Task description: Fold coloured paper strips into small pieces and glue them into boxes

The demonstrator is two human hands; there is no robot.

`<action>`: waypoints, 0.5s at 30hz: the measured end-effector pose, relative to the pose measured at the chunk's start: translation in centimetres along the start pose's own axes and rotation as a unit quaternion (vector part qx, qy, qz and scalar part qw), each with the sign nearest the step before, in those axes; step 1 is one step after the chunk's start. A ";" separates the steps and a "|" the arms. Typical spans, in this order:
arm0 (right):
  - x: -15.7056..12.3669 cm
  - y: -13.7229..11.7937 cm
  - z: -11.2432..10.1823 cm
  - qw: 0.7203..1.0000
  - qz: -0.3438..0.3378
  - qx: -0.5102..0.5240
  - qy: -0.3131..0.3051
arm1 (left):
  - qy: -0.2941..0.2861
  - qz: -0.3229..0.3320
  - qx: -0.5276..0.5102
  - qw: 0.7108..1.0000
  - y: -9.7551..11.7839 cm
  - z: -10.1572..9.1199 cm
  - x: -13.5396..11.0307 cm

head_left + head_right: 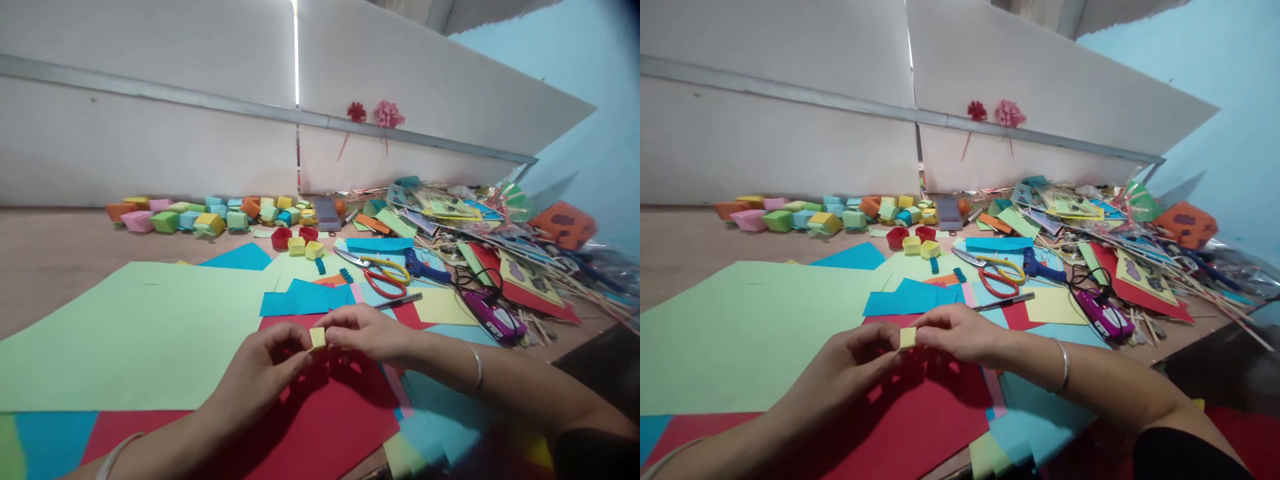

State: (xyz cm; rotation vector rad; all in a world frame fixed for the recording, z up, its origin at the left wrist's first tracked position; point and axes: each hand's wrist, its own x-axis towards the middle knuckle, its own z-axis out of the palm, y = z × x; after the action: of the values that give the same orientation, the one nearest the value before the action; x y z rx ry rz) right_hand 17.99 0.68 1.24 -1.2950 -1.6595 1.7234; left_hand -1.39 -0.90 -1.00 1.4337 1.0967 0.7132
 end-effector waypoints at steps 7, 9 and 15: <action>-0.3 0.6 0.7 0.995 -0.046 0.070 0.046 | 0.017 0.075 0.104 0.992 -0.2 -0.2 -0.2; -0.5 0.5 1.1 0.996 -0.021 0.071 0.058 | 0.006 0.068 0.125 0.990 0.1 -0.1 -0.5; -0.8 0.8 1.7 0.993 -0.005 0.017 0.115 | 0.034 0.027 0.162 0.986 -0.2 0.8 -1.3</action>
State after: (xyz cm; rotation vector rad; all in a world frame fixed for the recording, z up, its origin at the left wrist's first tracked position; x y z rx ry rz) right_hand 17.20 -1.11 0.52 -1.4086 -1.4962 1.5250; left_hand -1.23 -2.41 -1.15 1.7306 1.2736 0.6465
